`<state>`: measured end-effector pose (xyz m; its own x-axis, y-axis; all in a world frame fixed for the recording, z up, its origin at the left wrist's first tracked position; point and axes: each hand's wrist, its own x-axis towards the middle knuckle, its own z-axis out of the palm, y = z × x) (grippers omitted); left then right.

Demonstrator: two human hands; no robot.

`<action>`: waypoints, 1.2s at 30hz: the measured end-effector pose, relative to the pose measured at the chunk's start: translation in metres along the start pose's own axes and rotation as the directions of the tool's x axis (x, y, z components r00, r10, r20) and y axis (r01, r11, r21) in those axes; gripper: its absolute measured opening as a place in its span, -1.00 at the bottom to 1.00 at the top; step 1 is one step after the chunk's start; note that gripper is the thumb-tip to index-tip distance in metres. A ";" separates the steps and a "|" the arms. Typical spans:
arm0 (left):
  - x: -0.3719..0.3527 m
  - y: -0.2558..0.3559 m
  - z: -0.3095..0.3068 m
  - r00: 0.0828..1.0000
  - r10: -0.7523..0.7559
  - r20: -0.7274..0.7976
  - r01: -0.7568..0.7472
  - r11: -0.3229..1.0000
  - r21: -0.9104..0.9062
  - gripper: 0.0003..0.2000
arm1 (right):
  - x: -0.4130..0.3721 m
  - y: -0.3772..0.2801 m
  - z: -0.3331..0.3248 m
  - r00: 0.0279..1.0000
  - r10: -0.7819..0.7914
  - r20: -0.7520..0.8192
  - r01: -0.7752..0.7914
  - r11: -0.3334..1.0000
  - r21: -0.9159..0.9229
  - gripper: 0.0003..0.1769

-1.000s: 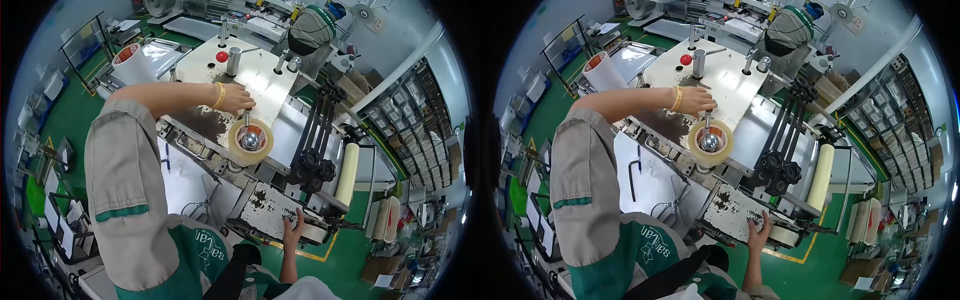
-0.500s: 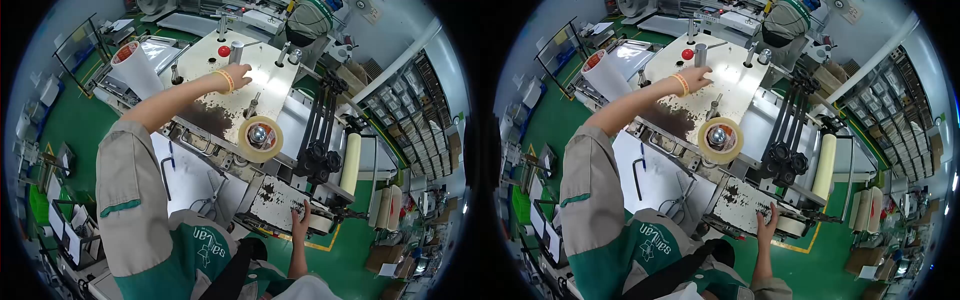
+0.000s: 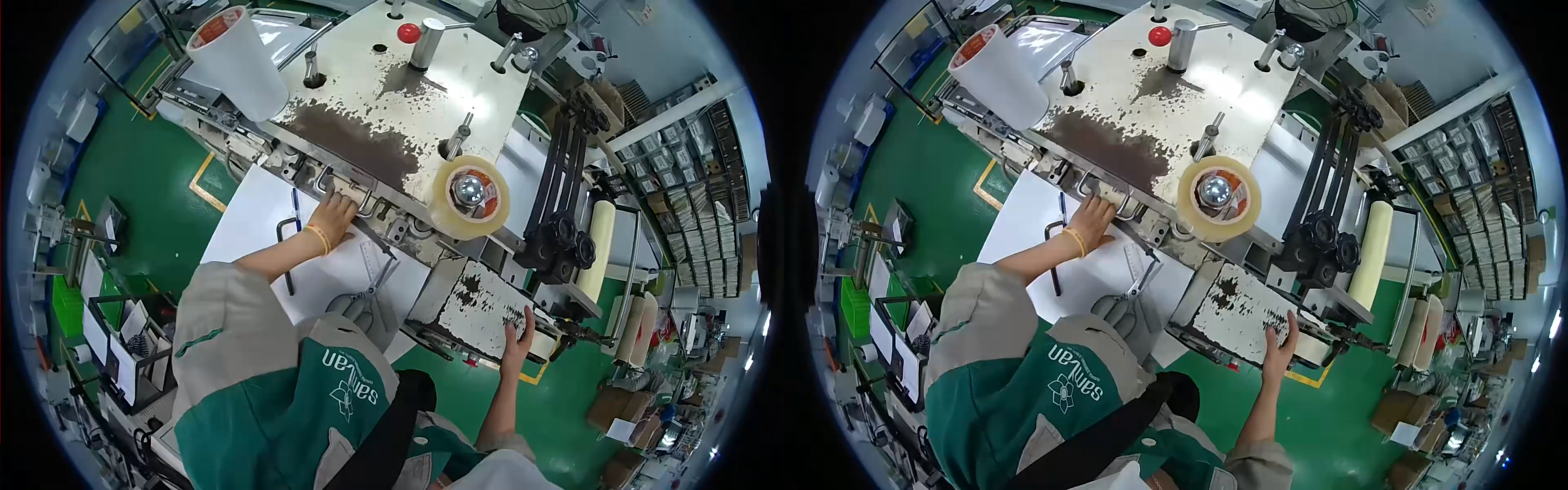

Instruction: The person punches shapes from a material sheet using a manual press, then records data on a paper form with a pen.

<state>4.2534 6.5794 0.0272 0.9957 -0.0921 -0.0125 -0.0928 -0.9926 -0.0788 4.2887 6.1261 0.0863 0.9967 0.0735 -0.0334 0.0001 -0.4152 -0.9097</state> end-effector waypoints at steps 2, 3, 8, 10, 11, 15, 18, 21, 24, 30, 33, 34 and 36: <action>0.007 0.009 0.005 0.991 -0.126 -0.039 0.127 0.992 0.019 -0.57 | -0.001 0.002 0.003 1.000 0.008 -0.015 -0.008 1.000 0.005 -0.43; 0.008 0.008 0.016 0.963 -0.106 -0.248 0.129 0.989 0.079 -0.69 | 0.001 0.009 0.002 0.999 -0.036 0.017 0.035 0.998 0.054 -0.43; 0.006 0.003 0.034 0.934 -0.093 -0.345 0.069 0.994 -0.081 -0.56 | -0.004 0.023 -0.001 0.988 -0.156 0.001 0.155 0.981 -0.115 -0.44; 0.010 0.009 0.038 0.873 -0.207 -0.441 0.101 0.963 -0.251 -0.67 | 0.001 0.038 -0.005 0.964 -0.265 -0.009 0.259 0.947 -0.189 -0.46; 0.012 0.009 0.035 0.879 -0.226 -0.420 0.128 0.960 -0.249 -0.67 | 0.007 0.048 -0.013 0.960 -0.266 -0.089 0.238 0.941 -0.240 -0.44; -0.021 0.021 0.049 0.835 -0.225 -0.503 0.135 0.969 -0.208 -0.73 | -0.087 0.064 0.020 0.743 -0.465 -0.482 0.489 0.868 -0.083 -0.53; -0.112 0.046 0.061 0.797 -0.208 -0.566 0.114 0.974 -0.197 -0.77 | -0.198 0.140 0.073 0.672 -0.439 -0.596 0.484 0.870 -0.096 -0.63; -0.213 0.069 0.057 0.706 -0.165 -0.689 0.021 0.977 -0.213 -0.83 | -0.270 0.231 0.140 0.774 -0.182 -0.606 0.278 0.958 0.067 -0.68; -0.285 0.081 0.063 0.595 -0.146 -0.790 -0.185 0.932 -0.311 -0.82 | -0.332 0.220 0.184 0.902 -0.061 -0.428 0.149 0.973 0.175 -0.73; -0.296 0.005 0.146 0.560 -0.533 -0.634 0.041 0.782 -0.622 -0.59 | -0.410 0.231 0.194 0.933 -0.032 -0.359 0.060 0.996 0.066 -0.79; -0.242 -0.025 0.149 0.744 -0.432 -0.509 0.227 0.881 -0.416 -0.49 | -0.450 0.247 0.187 0.962 0.034 -0.271 -0.071 0.989 -0.128 -0.78; -0.219 -0.028 0.141 0.786 -0.399 -0.472 0.278 0.911 -0.306 -0.52 | -0.460 0.253 0.188 0.966 0.059 -0.251 -0.093 0.988 -0.125 -0.79; -0.186 -0.045 0.131 0.959 0.001 -0.284 0.026 0.996 0.091 -0.63 | -0.472 0.252 0.192 0.970 0.117 -0.211 -0.145 0.982 -0.124 -0.80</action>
<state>4.0715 6.6512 -0.0976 0.9561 -0.1120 0.2707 -0.0673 -0.9833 -0.1692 3.8030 6.1608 -0.2071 0.9844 -0.1687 -0.0511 -0.1343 -0.5305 -0.8370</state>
